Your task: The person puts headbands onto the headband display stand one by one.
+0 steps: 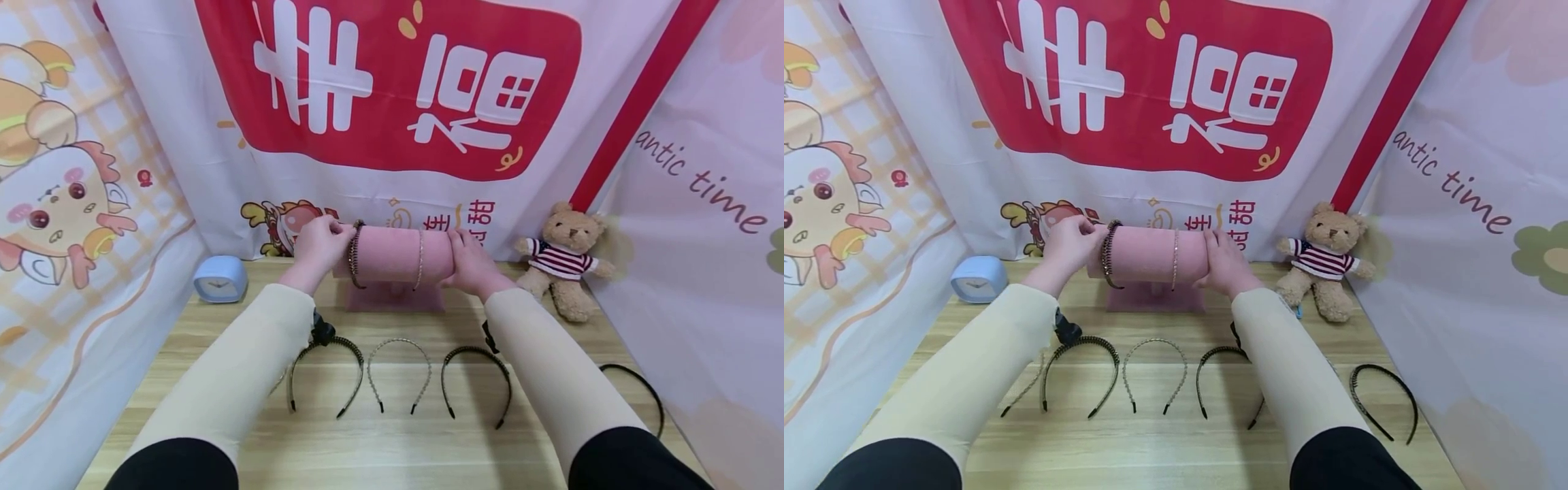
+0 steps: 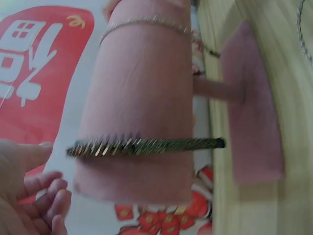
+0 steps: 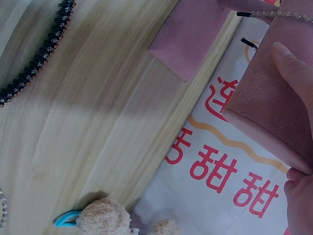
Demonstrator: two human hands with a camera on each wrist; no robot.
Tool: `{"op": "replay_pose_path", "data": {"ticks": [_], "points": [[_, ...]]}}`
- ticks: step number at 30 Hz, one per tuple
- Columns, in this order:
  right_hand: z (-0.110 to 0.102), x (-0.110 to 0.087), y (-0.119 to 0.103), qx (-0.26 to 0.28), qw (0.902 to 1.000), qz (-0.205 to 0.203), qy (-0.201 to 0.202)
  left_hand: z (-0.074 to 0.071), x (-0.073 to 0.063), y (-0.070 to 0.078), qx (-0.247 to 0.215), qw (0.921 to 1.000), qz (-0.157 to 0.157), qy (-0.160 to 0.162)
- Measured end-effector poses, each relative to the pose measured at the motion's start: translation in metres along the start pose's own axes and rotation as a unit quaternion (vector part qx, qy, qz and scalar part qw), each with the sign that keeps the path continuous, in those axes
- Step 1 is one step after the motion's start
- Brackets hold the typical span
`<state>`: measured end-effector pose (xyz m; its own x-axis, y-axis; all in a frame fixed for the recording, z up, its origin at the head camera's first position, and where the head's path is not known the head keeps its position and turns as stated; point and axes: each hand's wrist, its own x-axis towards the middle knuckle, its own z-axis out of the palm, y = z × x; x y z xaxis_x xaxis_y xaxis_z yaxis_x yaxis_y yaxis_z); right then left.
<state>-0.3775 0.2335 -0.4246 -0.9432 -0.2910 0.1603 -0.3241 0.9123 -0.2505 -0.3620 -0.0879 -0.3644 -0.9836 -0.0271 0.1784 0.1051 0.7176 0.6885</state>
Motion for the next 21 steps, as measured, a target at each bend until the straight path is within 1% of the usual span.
{"op": "replay_pose_path", "data": {"ticks": [1, 2, 3, 4, 6, 8, 10, 11, 13, 16, 21], "points": [[0.0, 0.0, 0.0, 0.0, 1.0, 0.0, 0.0, -0.004, 0.002, -0.002, 0.002, 0.9998, 0.018, -0.006], [0.0, 0.0, -0.001, -0.001, 1.0, 0.002, -0.001, -0.008, 0.004, -0.004, 0.009, 0.999, 0.038, -0.019], [0.0, 0.0, -0.001, 0.002, 1.0, 0.003, -0.002, -0.011, 0.006, -0.006, 0.017, 0.9974, 0.059, -0.036], [0.0, 0.0, -0.002, 0.004, 1.0, 0.003, -0.003, -0.015, 0.007, -0.008, 0.029, 0.9942, 0.082, -0.063], [0.0, -0.001, -0.003, 0.005, 1.0, 0.007, -0.005, -0.02, 0.011, -0.012, 0.064, 0.9829, 0.123, -0.122], [-0.001, -0.001, -0.003, 0.009, 0.9999, 0.01, -0.007, -0.023, 0.013, -0.016, 0.098, 0.9673, 0.153, -0.177], [-0.001, -0.001, -0.002, 0.009, 0.9999, 0.012, -0.007, -0.024, 0.014, -0.018, 0.125, 0.9533, 0.173, -0.213], [-0.001, -0.001, -0.002, 0.008, 0.9999, 0.012, -0.007, -0.023, 0.015, -0.018, 0.135, 0.9488, 0.178, -0.223], [-0.002, 0.0, -0.001, 0.006, 0.9999, 0.011, -0.007, -0.021, 0.015, -0.018, 0.146, 0.9446, 0.184, -0.229], [-0.002, 0.0, 0.0, 0.001, 1.0, 0.007, -0.006, -0.018, 0.014, -0.015, 0.162, 0.9423, 0.191, -0.223], [-0.001, 0.001, 0.0, 0.0, 1.0, 0.001, -0.001, -0.01, 0.014, -0.005, 0.177, 0.9385, 0.208, -0.212]]}}
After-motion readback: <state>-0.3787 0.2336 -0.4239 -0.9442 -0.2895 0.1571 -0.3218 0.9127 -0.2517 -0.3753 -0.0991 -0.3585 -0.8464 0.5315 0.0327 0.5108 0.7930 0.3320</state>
